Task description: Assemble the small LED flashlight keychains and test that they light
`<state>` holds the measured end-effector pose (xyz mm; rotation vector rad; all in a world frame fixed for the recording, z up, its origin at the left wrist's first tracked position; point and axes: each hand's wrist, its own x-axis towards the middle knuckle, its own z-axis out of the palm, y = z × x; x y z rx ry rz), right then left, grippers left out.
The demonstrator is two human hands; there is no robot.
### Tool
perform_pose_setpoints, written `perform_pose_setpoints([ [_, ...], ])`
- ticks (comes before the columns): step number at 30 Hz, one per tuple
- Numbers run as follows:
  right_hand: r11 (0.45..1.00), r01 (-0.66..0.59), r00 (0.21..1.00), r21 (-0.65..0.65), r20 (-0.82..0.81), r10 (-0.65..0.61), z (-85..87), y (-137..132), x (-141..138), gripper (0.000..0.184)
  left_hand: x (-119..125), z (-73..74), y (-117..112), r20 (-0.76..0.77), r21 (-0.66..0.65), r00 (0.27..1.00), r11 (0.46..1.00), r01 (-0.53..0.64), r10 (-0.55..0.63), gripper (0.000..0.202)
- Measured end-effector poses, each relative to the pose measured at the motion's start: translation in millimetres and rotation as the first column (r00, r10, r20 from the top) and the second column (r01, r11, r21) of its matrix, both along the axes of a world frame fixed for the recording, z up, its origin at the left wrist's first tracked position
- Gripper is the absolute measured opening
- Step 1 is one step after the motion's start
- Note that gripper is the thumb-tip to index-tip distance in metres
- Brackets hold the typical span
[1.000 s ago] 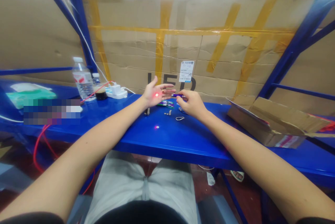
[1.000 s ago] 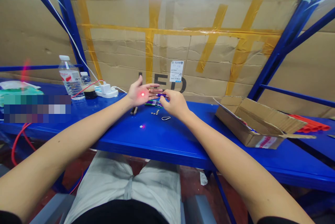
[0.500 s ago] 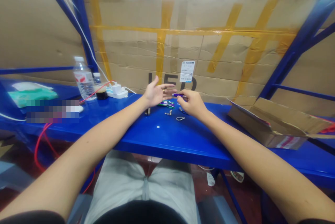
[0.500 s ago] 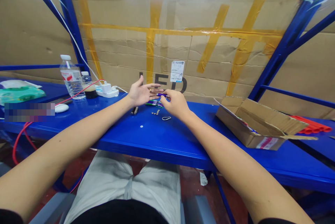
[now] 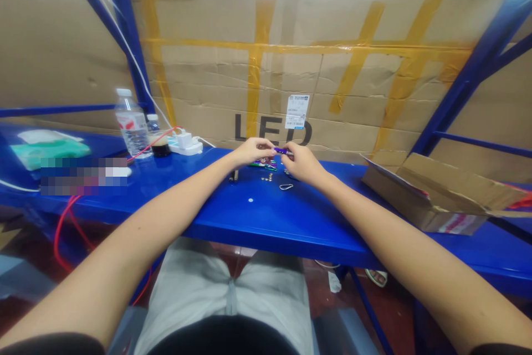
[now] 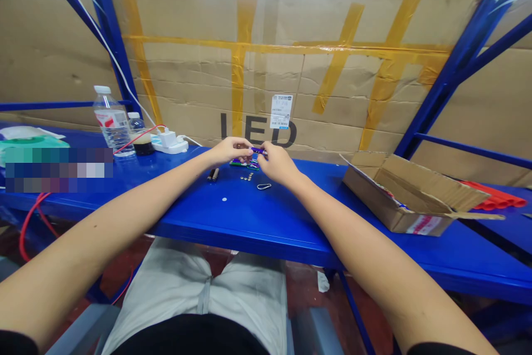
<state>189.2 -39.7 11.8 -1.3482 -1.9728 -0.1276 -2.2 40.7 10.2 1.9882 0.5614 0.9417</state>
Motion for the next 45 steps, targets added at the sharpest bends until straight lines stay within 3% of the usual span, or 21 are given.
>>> perform_pose_setpoints([
  [7,0.980,-0.164,0.983,-0.112,0.061,0.172,-7.2,19,-4,0.030,-9,2.1,7,-0.087,0.104,0.994,0.993,-0.054,0.063,0.029],
  [11,0.969,-0.178,0.980,-0.174,0.052,0.190,-13.0,35,-1,0.043,-22,1.3,18,-0.178,0.111,0.979,0.991,-0.078,0.097,0.022],
  [16,0.969,-0.166,0.986,-0.182,-0.011,0.167,-20.4,49,2,0.032,-31,-2.8,26,-0.337,0.101,0.936,0.992,-0.073,0.103,0.018],
  [19,0.981,-0.128,0.987,-0.143,0.083,0.141,-24.1,55,0,0.023,-33,-5.0,28,-0.397,0.119,0.908,0.988,-0.094,0.134,0.015],
  [25,0.980,-0.182,0.952,-0.080,0.234,0.196,-28.1,59,-1,0.029,-38,-10.6,37,-0.465,0.220,0.866,0.971,-0.089,0.185,0.012],
  [29,0.981,-0.179,0.967,-0.080,0.169,0.191,-27.6,59,0,0.033,-39,-11.1,40,-0.463,0.222,0.871,0.973,-0.065,0.164,0.012],
  [33,0.983,-0.145,0.983,-0.116,0.097,0.157,-27.8,54,-1,0.028,-41,-10.5,40,-0.477,0.314,0.852,0.947,-0.064,0.216,0.011],
  [38,0.984,-0.122,0.967,-0.128,0.209,0.147,-30.5,50,-6,0.022,-42,-13.6,42,-0.459,0.339,0.864,0.940,-0.046,0.208,0.006],
  [45,0.990,-0.097,0.922,-0.098,0.367,0.126,-31.4,51,-10,0.027,-38,-14.1,39,-0.539,0.388,0.775,0.914,-0.119,0.329,0.008],
])
